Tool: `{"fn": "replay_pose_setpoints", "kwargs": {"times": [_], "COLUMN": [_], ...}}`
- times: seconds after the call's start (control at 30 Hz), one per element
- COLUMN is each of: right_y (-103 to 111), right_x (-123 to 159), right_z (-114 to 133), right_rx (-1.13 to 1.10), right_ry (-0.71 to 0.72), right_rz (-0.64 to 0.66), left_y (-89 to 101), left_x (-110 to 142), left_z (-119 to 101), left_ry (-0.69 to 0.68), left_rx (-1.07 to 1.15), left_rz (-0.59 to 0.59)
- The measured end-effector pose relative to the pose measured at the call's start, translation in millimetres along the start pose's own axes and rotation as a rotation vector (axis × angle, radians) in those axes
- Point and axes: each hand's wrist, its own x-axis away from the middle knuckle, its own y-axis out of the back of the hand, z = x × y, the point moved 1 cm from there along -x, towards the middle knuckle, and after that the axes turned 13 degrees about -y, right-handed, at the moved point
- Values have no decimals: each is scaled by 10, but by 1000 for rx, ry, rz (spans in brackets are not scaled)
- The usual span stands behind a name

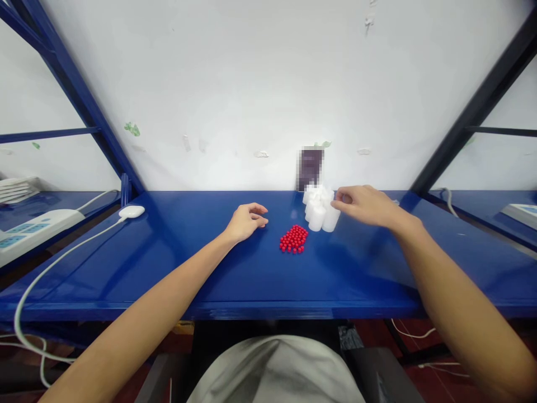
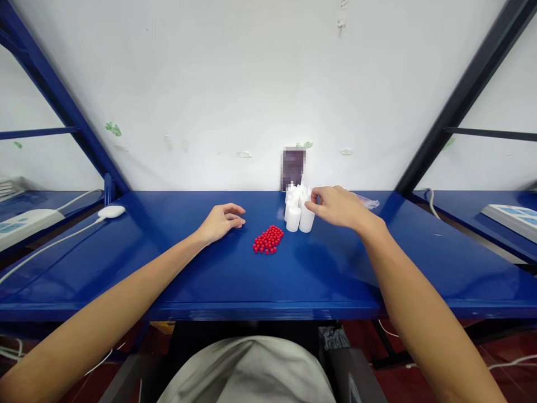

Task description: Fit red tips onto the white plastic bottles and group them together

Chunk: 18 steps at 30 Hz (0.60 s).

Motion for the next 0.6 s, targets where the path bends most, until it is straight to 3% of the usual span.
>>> {"fn": "replay_pose_setpoints", "kwargs": {"times": [0.23,0.43,0.5,0.6], "right_y": [49,145,161,165], "right_x": [41,213,287,387], "right_z": [37,164,231,346], "right_rx": [-59,-216,-288,-365], "right_ry": [95,201,264,355], "right_rz": [103,353,459,564], "left_y": [34,45,10,-120], "left_x": [18,97,179,370], "left_z": [-76,-233,-344,-573], "left_ry": [-194,-217,-291,-420], "left_rx": [-291,-218,-175,-155], "left_rz": [-76,-176,-136,71]}}
